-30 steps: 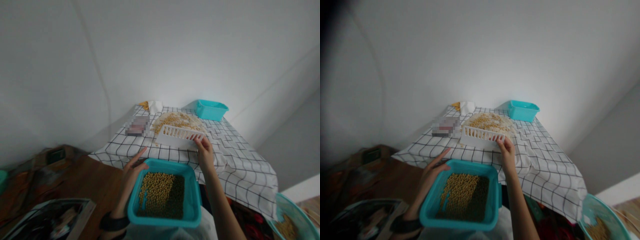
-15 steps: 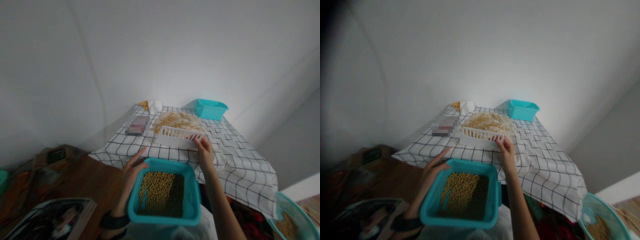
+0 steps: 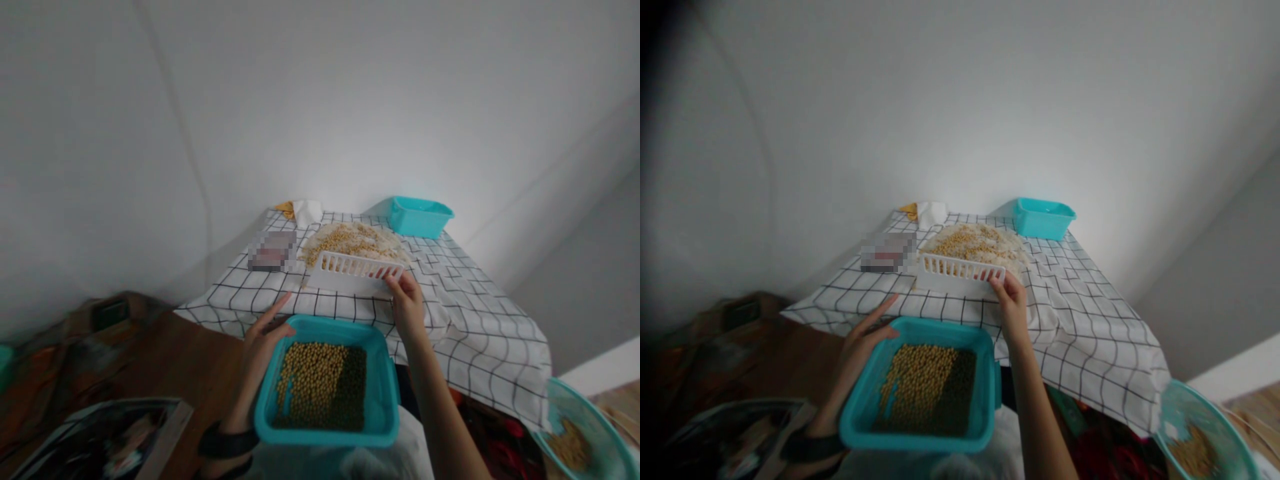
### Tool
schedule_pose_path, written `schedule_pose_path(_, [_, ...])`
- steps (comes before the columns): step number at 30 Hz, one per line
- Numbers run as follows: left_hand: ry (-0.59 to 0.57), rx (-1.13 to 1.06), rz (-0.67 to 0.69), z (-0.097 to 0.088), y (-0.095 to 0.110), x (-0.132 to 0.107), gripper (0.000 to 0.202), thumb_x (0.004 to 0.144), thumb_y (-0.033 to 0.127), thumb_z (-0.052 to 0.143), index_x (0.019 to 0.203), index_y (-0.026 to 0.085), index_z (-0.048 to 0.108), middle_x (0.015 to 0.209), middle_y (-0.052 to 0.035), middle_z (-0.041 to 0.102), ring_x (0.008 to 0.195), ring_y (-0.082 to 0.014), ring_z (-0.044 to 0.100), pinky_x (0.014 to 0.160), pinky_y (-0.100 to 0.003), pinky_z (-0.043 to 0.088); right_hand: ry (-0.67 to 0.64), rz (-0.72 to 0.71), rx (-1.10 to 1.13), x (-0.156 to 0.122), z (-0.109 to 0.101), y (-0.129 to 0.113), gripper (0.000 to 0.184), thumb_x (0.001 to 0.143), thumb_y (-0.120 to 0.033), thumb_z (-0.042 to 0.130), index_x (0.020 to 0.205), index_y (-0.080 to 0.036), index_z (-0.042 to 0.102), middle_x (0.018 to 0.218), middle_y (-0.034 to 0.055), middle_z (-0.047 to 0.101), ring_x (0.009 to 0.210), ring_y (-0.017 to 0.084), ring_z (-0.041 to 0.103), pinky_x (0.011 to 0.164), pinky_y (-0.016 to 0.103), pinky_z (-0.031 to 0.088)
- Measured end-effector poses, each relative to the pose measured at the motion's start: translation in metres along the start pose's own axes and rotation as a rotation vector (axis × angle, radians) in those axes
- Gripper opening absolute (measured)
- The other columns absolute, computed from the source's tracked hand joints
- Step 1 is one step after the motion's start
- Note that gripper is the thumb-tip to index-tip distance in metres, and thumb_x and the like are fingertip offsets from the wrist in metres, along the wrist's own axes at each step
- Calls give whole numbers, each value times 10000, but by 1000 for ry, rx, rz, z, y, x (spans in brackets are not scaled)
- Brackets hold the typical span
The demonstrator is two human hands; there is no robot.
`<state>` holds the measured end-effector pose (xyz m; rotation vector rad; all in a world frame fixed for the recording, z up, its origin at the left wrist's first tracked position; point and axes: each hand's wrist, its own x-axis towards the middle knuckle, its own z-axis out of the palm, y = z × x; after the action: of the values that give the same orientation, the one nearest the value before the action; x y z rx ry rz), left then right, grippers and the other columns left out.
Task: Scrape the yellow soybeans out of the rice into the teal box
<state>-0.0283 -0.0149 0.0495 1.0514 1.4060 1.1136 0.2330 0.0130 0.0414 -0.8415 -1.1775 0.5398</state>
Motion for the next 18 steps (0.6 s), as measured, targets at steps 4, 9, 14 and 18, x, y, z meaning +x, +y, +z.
schedule_pose_path(4, [-8,24,9,-1,-3,2,835,595,277,667,1419,266,531,571,92,589,469,-90,452,463,-193,354,-6,8,25,-1,0,-2,166,843,-403,667,858,-262,755,869,12,741,887,228,649,872,358,460])
schedule_pose_path(9, [11,53,21,-3,-4,1,816,604,280,665,1410,251,543,516,101,539,441,-80,407,456,-191,334,11,7,31,-1,1,0,158,837,-396,671,846,-257,746,850,14,723,936,243,639,889,365,455])
schedule_pose_path(14, [-1,35,28,-2,-1,0,827,597,275,671,1413,254,539,577,91,592,468,-80,434,468,-189,345,12,13,32,-1,0,2,158,836,-395,668,840,-254,740,865,17,723,932,241,638,880,365,459])
schedule_pose_path(18, [-5,42,23,-1,-3,1,815,617,282,666,1420,277,527,544,95,566,461,-86,424,454,-188,331,3,18,55,-1,0,2,152,838,-389,670,858,-260,749,867,17,726,916,236,642,879,362,460])
